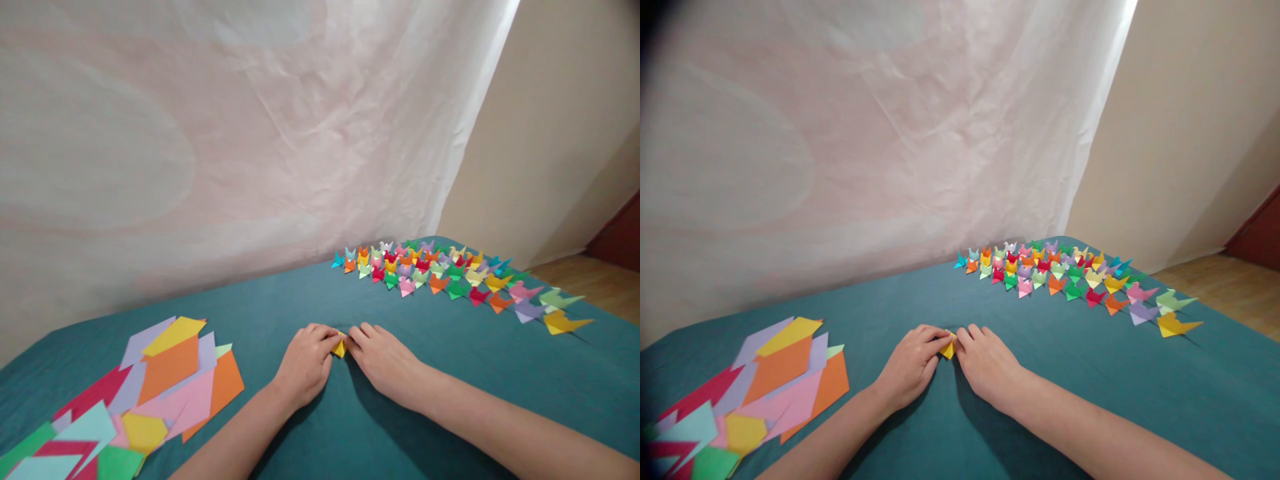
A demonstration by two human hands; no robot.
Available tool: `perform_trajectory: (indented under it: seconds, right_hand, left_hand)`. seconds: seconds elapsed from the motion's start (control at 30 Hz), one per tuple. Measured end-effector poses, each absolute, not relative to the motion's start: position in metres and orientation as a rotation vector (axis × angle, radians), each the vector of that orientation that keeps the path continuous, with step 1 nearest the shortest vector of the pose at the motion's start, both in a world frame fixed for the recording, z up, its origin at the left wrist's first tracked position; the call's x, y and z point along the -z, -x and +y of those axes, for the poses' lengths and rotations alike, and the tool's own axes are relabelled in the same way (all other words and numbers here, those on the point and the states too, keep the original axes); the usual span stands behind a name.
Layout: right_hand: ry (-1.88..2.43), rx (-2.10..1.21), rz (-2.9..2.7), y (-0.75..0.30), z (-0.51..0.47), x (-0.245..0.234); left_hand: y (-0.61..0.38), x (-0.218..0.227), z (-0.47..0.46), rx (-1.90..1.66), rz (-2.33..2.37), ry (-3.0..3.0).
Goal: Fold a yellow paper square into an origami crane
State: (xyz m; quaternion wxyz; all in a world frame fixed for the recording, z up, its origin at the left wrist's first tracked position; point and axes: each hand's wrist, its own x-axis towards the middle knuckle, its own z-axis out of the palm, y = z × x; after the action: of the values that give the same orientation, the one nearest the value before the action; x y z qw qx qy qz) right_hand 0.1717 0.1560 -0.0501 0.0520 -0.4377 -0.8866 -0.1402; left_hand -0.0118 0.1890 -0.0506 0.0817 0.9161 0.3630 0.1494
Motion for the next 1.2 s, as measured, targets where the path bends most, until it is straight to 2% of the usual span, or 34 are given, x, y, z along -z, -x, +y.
perform_trajectory:
  seconds: [0.67,1.2]
  right_hand:
    - [1.352,0.235,-2.729,-0.184,0.167,0.042]
    - [1.374,0.261,-2.595,-0.181,0.168,0.052]
  left_hand:
    - [0.007,0.042,0.185,-0.316,1.109,-2.897]
    - [0.006,0.038,0.179,-0.127,1.121,-3.077]
